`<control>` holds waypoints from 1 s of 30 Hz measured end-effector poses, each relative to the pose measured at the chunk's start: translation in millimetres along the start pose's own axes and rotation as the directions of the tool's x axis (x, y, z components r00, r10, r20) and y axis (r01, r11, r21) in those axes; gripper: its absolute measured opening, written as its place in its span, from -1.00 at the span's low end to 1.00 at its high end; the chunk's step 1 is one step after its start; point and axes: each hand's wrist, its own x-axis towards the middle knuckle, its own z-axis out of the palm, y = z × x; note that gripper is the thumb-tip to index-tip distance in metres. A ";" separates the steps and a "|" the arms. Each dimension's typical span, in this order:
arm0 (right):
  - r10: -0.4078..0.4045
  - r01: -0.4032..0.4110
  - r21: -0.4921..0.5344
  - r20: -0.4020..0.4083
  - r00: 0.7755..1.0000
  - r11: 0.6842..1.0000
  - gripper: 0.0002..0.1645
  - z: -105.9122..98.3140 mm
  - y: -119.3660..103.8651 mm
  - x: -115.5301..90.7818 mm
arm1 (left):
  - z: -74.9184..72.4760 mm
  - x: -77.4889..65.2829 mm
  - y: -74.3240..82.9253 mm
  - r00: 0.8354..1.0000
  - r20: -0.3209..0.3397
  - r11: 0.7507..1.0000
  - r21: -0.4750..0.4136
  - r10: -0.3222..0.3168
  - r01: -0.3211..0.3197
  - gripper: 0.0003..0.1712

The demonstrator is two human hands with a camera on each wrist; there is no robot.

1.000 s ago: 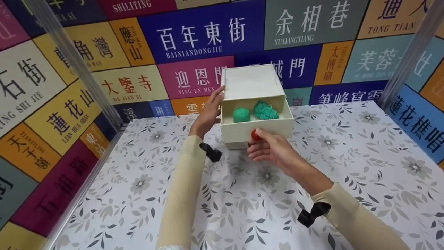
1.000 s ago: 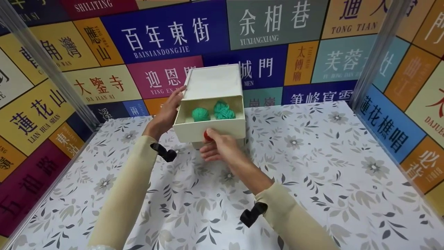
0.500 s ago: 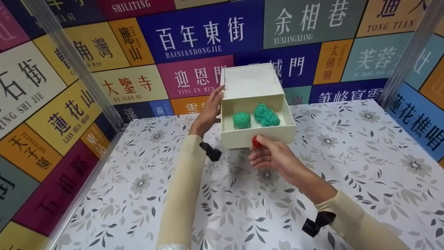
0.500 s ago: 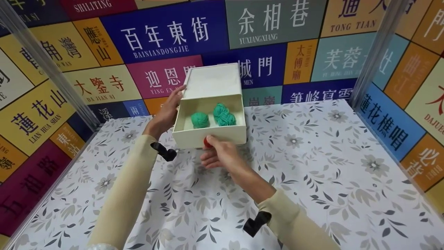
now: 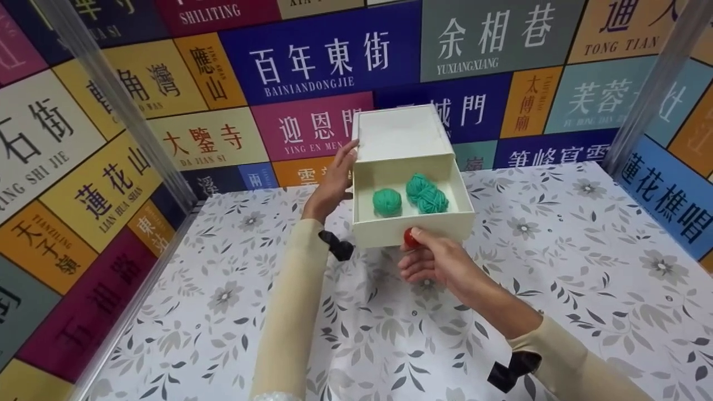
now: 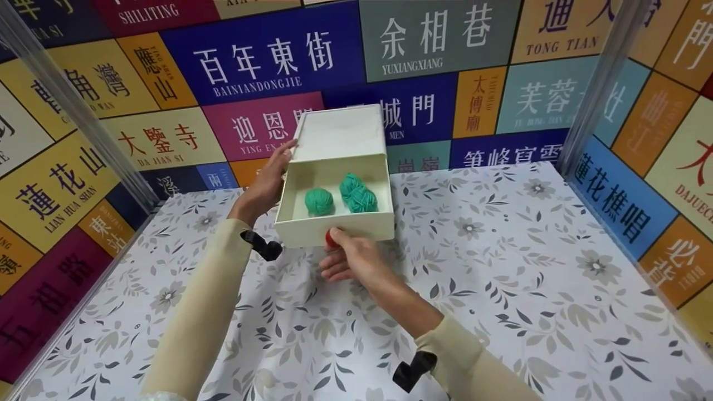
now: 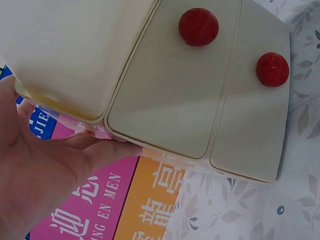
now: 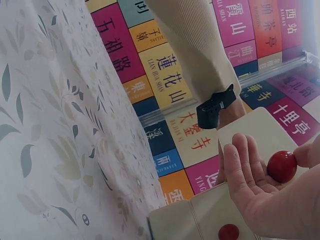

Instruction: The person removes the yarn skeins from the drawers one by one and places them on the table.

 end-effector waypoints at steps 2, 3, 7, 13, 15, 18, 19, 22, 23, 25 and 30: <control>-0.005 0.005 -0.010 -0.002 1.000 1.000 -0.47 0.3 0.8 -1.0 | -0.1 -0.2 -0.2 1.000 0.002 1.000 0.003 -0.001 0.001 -0.45; -0.007 0.007 -0.016 -0.003 1.000 1.000 -0.46 0.4 0.9 -1.3 | -0.2 0.0 -0.4 1.000 0.002 1.000 0.001 -0.001 0.001 -0.44; -0.001 0.001 -0.038 -0.018 1.000 0.999 -0.47 1.6 0.9 -1.9 | -0.2 0.1 0.1 1.000 0.000 1.000 -0.010 0.014 -0.014 -0.44; 0.001 -0.002 -0.061 -0.016 1.000 0.998 -0.48 2.4 1.2 -4.4 | -1.0 0.7 -1.5 1.000 -0.006 1.000 -0.006 0.024 -0.025 -0.44; 0.000 -0.001 -0.070 -0.007 1.000 0.998 -0.48 2.0 1.4 -4.9 | -1.6 1.0 -2.4 1.000 -0.004 1.000 -0.005 0.021 -0.021 -0.44; 0.001 -0.001 -0.082 0.003 1.000 0.997 -0.47 0.9 1.6 -5.4 | -1.9 0.9 -3.1 1.000 0.001 1.000 -0.005 0.018 -0.018 -0.44; 0.002 -0.001 -0.084 0.005 1.000 0.996 -0.47 0.6 1.7 -5.6 | -1.9 0.8 -3.1 1.000 0.001 1.000 -0.004 0.016 -0.016 -0.44; 0.004 -0.003 -0.084 0.003 1.000 0.996 -0.46 0.3 2.0 -6.3 | -1.5 0.6 -2.3 1.000 0.001 1.000 -0.006 0.014 -0.014 -0.44; 0.006 -0.006 -0.087 0.003 1.000 0.996 -0.45 0.4 2.0 -6.8 | -1.3 0.6 -2.0 1.000 0.001 1.000 -0.006 0.013 -0.013 -0.44; 0.009 -0.009 -0.098 0.004 1.000 0.995 -0.42 1.0 2.1 -7.7 | -0.9 0.6 -1.2 1.000 0.000 1.000 -0.006 0.013 -0.013 -0.43; 0.013 -0.012 -0.126 0.009 1.000 0.992 -0.38 1.9 1.9 -9.8 | -0.6 0.2 -0.7 1.000 -0.004 1.000 0.011 0.018 -0.018 -0.43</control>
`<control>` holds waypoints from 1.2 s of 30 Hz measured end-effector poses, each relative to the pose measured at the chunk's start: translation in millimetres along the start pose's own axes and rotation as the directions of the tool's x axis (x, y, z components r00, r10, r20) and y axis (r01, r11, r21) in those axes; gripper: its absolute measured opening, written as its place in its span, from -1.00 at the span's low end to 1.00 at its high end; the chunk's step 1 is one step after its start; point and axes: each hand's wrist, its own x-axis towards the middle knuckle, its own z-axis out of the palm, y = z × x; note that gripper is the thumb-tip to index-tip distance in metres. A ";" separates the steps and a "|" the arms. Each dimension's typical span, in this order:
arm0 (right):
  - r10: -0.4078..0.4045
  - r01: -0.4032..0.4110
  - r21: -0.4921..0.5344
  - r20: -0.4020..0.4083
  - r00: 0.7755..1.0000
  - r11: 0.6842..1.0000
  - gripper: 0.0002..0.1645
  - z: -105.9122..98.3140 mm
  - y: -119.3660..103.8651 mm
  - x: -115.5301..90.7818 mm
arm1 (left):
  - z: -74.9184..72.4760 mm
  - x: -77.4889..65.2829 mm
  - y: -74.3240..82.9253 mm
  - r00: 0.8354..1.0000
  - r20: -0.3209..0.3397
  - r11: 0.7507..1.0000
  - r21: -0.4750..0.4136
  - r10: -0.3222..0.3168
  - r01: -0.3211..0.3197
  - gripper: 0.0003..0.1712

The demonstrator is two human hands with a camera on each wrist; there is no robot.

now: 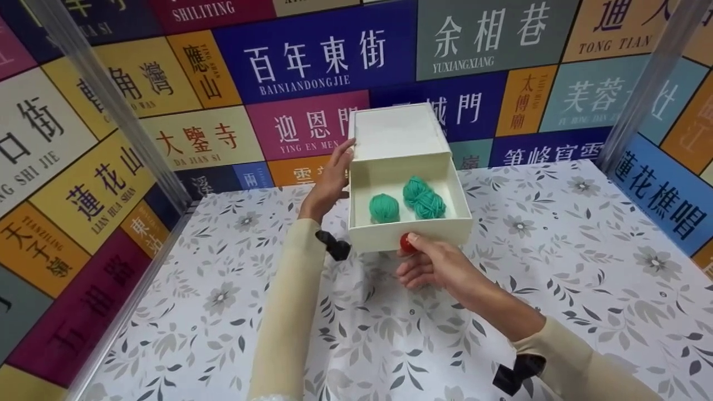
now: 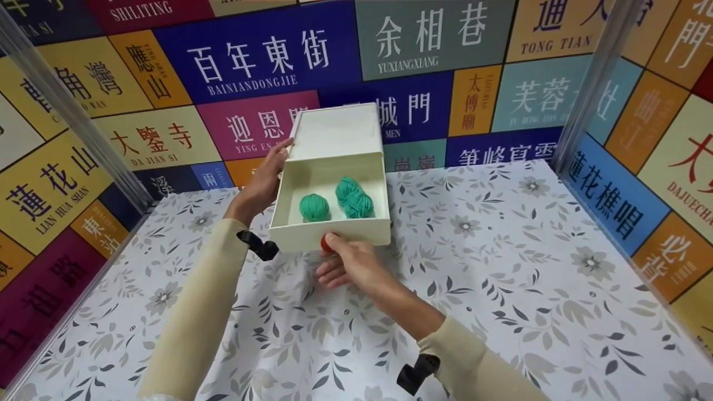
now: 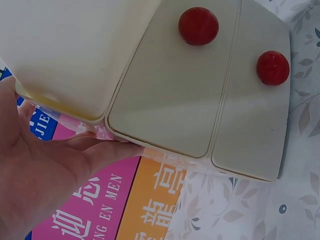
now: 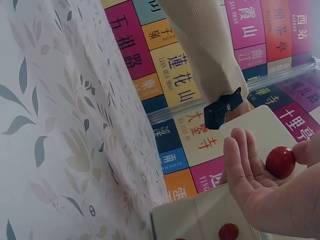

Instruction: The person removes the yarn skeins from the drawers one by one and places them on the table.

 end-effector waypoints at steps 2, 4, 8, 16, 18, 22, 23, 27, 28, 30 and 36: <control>0.001 -0.001 0.000 0.002 1.000 1.000 -0.39 -0.9 0.2 -0.7 | 0.3 0.0 -0.3 1.000 -0.002 1.000 0.001 0.002 -0.002 -0.44; 0.003 -0.003 0.003 0.005 1.000 1.000 -0.39 -2.0 0.2 -1.9 | 0.8 0.6 -1.0 1.000 0.001 1.000 -0.010 -0.001 0.001 -0.44; 0.007 -0.007 0.007 0.014 1.000 1.000 -0.39 -4.0 0.8 -3.2 | 1.9 2.2 -2.1 1.000 0.003 1.000 -0.027 -0.009 0.009 -0.45; 0.071 -0.042 -0.243 0.111 0.991 0.969 -0.18 -14.1 -10.0 -8.6 | 3.4 3.9 -2.9 1.000 0.000 1.000 -0.016 -0.010 0.010 -0.44; 0.091 -0.035 -0.364 0.136 0.987 0.931 -0.14 -16.8 -18.9 -12.6 | 3.3 4.2 -3.1 1.000 0.003 1.000 -0.010 -0.011 0.011 -0.45; 0.086 0.008 -0.539 0.149 0.985 0.843 -0.28 -18.3 -45.5 -21.0 | 2.8 4.0 -2.9 1.000 0.003 1.000 -0.007 -0.011 0.011 -0.45; 0.082 0.014 -0.565 0.144 0.986 0.825 -0.33 -18.6 -52.7 -22.7 | 2.7 3.7 -2.6 1.000 0.003 1.000 -0.007 -0.010 0.010 -0.45; 0.063 0.028 -0.651 0.115 0.991 0.758 -0.49 -20.3 -80.3 -25.9 | 2.0 2.2 -1.0 1.000 0.004 1.000 -0.010 -0.011 0.011 -0.43; 0.060 0.025 -0.667 0.105 0.993 0.745 -0.51 -20.8 -86.3 -25.9 | 1.7 1.7 -0.7 1.000 0.004 1.000 -0.006 -0.013 0.013 -0.43; 0.051 0.023 -0.697 0.085 0.995 0.716 -0.56 -21.9 -97.8 -24.2 | 1.3 1.5 -0.4 1.000 0.004 1.000 -0.006 -0.012 0.012 -0.44; 0.010 0.028 -0.775 0.044 0.999 0.631 -0.61 -23.3 -123.9 -10.1 | 0.8 0.0 -1.0 1.000 0.003 1.000 -0.014 0.001 -0.001 -0.44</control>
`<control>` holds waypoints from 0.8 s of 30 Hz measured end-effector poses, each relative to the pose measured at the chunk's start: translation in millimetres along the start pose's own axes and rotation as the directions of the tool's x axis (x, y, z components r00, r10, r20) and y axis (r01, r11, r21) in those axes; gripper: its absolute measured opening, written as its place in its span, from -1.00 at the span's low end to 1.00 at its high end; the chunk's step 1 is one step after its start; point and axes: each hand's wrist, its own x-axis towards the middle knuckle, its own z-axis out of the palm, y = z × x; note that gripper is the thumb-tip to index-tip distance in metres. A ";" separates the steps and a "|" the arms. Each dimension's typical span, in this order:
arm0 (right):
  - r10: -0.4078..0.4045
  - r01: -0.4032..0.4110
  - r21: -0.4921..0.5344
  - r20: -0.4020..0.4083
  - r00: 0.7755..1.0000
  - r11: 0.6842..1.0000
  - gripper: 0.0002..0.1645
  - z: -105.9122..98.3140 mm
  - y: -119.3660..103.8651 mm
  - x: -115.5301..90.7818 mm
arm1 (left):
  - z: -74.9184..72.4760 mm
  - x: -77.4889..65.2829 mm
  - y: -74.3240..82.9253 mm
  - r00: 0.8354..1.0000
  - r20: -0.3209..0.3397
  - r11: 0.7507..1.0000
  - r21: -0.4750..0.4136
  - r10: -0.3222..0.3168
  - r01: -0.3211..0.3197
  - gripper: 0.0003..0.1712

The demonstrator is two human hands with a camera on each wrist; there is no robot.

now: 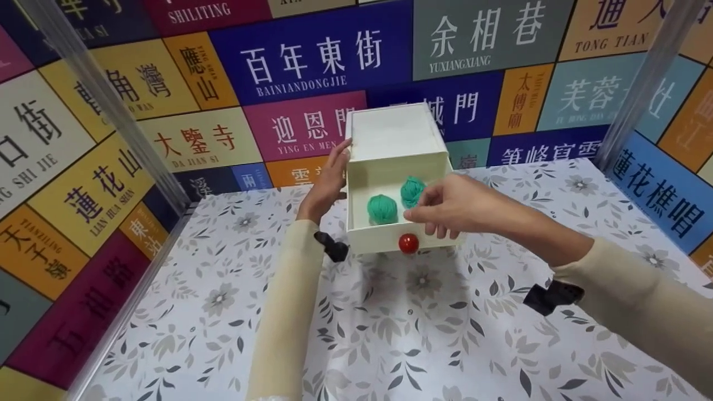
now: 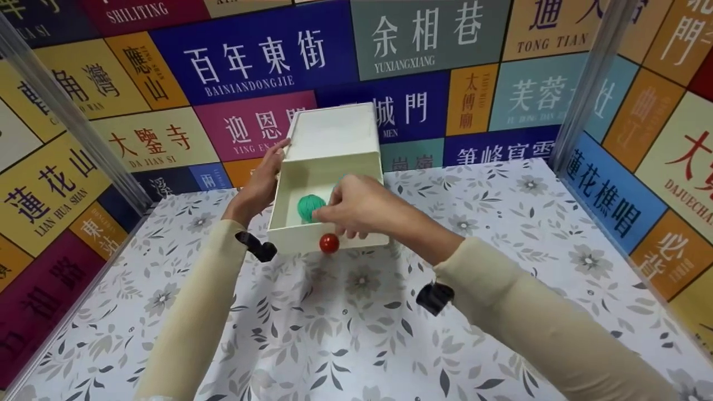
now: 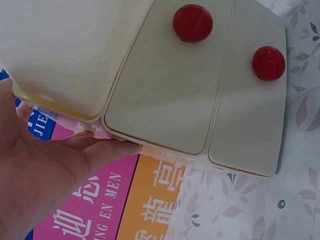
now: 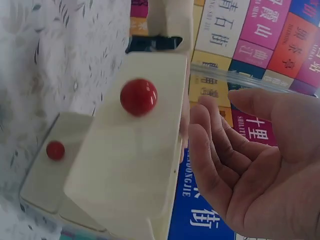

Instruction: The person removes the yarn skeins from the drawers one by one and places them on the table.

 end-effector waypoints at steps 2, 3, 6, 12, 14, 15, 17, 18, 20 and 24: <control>0.002 -0.003 -0.031 -0.019 1.000 1.000 -0.60 -6.3 -3.8 5.9 | 0.6 0.2 -0.3 1.000 0.004 1.000 -0.007 -0.003 0.003 -0.43; 0.003 -0.004 -0.043 -0.027 1.000 0.999 -0.60 -9.5 -5.5 8.9 | 0.8 0.3 -0.4 1.000 0.003 1.000 -0.009 -0.003 0.003 -0.44; 0.004 -0.008 -0.088 -0.048 0.999 0.996 -0.61 -20.0 -10.7 18.3 | 0.9 0.6 -0.2 1.000 0.000 1.000 -0.015 -0.006 0.006 -0.44; 0.032 -0.047 -0.259 -0.061 0.998 0.965 -0.64 -36.8 -15.3 38.8 | -0.8 1.5 1.2 1.000 -0.007 1.000 -0.009 -0.010 0.010 -0.44; 0.055 -0.070 -0.325 -0.057 0.997 0.943 -0.63 -39.6 -15.5 46.4 | -0.9 2.4 1.7 1.000 -0.012 1.000 -0.006 -0.012 0.012 -0.44; 0.064 -0.078 -0.352 -0.050 0.997 0.933 -0.62 -40.6 -15.9 50.0 | -0.8 3.0 1.8 1.000 -0.012 1.000 -0.004 -0.013 0.013 -0.44; 0.084 -0.091 -0.400 -0.035 0.996 0.912 -0.59 -42.7 -17.3 56.7 | -0.5 4.3 2.2 1.000 -0.008 1.000 0.002 -0.013 0.013 -0.43; 0.092 -0.094 -0.415 -0.024 0.995 0.905 -0.57 -43.7 -18.5 59.6 | -0.2 4.9 2.1 1.000 -0.005 1.000 0.001 -0.013 0.013 -0.43; 0.106 -0.096 -0.434 -0.002 0.994 0.896 -0.54 -45.6 -21.6 65.2 | 0.2 5.3 1.6 1.000 -0.001 1.000 0.003 -0.014 0.014 -0.42; 0.145 -0.109 -0.428 0.053 0.988 0.897 -0.51 -48.1 -29.0 73.7 | 0.9 4.4 -0.2 1.000 -0.005 1.000 0.004 -0.010 0.010 -0.42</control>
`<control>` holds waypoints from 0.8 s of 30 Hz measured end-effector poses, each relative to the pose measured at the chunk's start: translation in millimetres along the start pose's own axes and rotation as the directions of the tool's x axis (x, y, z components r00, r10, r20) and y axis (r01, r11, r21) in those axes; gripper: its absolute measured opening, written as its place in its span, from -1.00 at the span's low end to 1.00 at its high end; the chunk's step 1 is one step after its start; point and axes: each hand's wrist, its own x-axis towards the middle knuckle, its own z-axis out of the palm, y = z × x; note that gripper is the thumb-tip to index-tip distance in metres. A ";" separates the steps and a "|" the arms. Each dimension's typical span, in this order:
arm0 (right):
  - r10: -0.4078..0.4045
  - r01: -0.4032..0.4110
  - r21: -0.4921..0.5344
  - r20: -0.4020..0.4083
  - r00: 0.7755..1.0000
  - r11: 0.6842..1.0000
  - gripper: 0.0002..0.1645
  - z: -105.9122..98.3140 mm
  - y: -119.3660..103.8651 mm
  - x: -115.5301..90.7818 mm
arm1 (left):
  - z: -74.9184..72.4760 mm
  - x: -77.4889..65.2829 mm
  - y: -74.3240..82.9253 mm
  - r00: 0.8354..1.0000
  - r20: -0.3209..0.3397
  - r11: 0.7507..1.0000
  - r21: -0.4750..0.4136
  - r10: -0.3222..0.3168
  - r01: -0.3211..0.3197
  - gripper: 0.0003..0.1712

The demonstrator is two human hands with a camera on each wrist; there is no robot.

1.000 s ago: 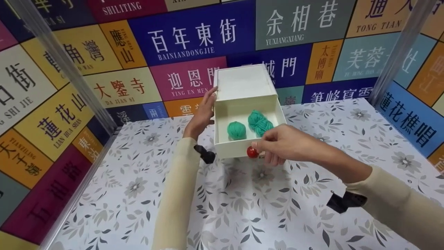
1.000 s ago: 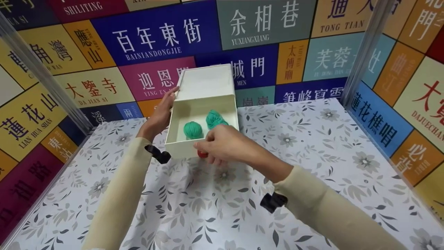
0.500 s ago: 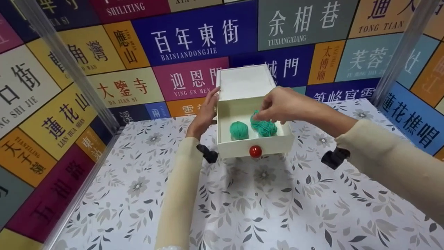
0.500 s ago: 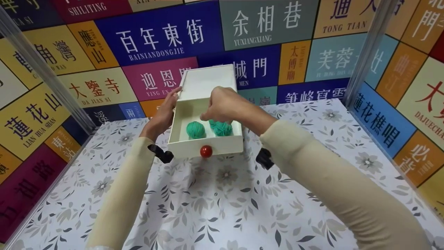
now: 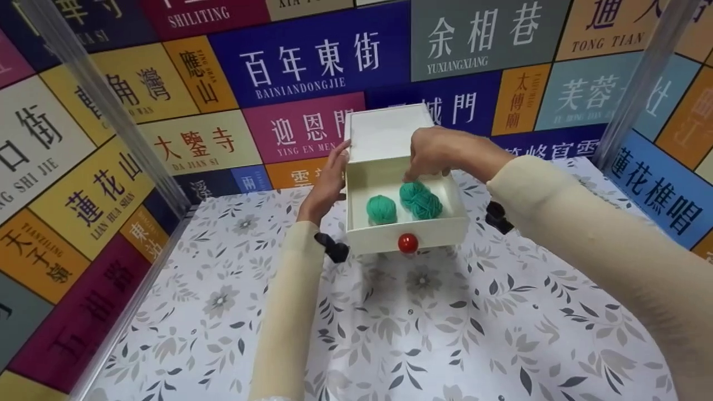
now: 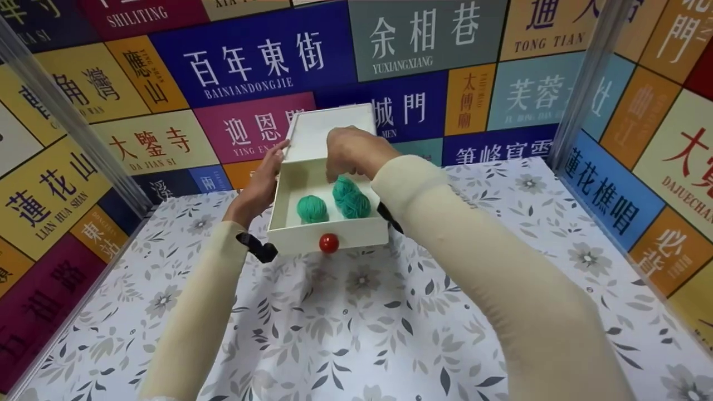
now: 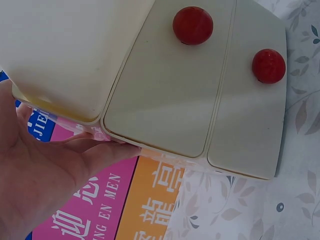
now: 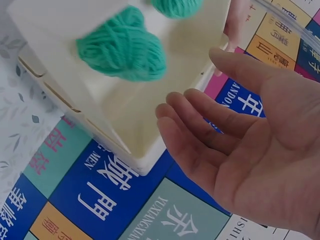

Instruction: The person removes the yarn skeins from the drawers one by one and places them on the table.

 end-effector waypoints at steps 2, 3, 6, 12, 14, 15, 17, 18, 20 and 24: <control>0.015 -0.015 0.019 0.025 1.000 1.000 -0.50 -1.3 -2.0 3.3 | 0.2 -0.6 -0.4 1.000 -0.003 1.000 -0.003 0.011 -0.011 -0.42; 0.023 -0.024 0.029 0.035 0.999 0.999 -0.50 -1.0 -2.5 4.9 | 0.5 -0.9 -0.3 1.000 -0.004 1.000 -0.003 0.017 -0.017 -0.42; 0.041 -0.043 0.031 0.058 0.997 0.999 -0.49 4.4 -2.2 10.7 | 1.6 -2.0 -1.2 1.000 -0.001 1.000 0.006 0.027 -0.027 -0.42; 0.066 -0.065 -0.018 0.092 0.994 0.998 -0.51 18.4 0.8 24.3 | 2.1 -3.3 -0.9 0.999 -0.011 0.999 0.028 0.043 -0.043 -0.43; 0.075 -0.072 -0.028 0.097 0.992 0.997 -0.50 20.8 1.2 27.0 | 1.7 -3.1 -0.1 0.999 -0.014 0.998 0.034 0.047 -0.046 -0.43; 0.077 -0.074 -0.037 0.101 0.992 0.997 -0.49 21.8 1.4 28.2 | 1.5 -3.0 0.1 0.999 -0.015 0.998 0.039 0.045 -0.045 -0.43; 0.079 -0.075 -0.039 0.114 0.990 0.996 -0.49 23.6 1.3 30.0 | 1.5 -2.6 0.4 0.999 -0.012 0.998 0.039 0.045 -0.044 -0.43; 0.080 -0.075 -0.039 0.126 0.989 0.996 -0.49 24.7 0.8 30.9 | 1.6 -2.5 0.5 0.999 -0.012 0.998 0.037 0.044 -0.043 -0.43; 0.078 -0.071 -0.053 0.157 0.985 0.996 -0.51 27.1 -0.3 31.9 | 1.6 -2.4 0.3 0.999 -0.011 0.998 0.037 0.041 -0.040 -0.43; 0.086 -0.069 -0.092 0.196 0.977 0.993 -0.53 31.2 -4.6 33.3 | 1.2 -3.2 0.0 0.999 -0.014 0.999 0.035 0.038 -0.037 -0.43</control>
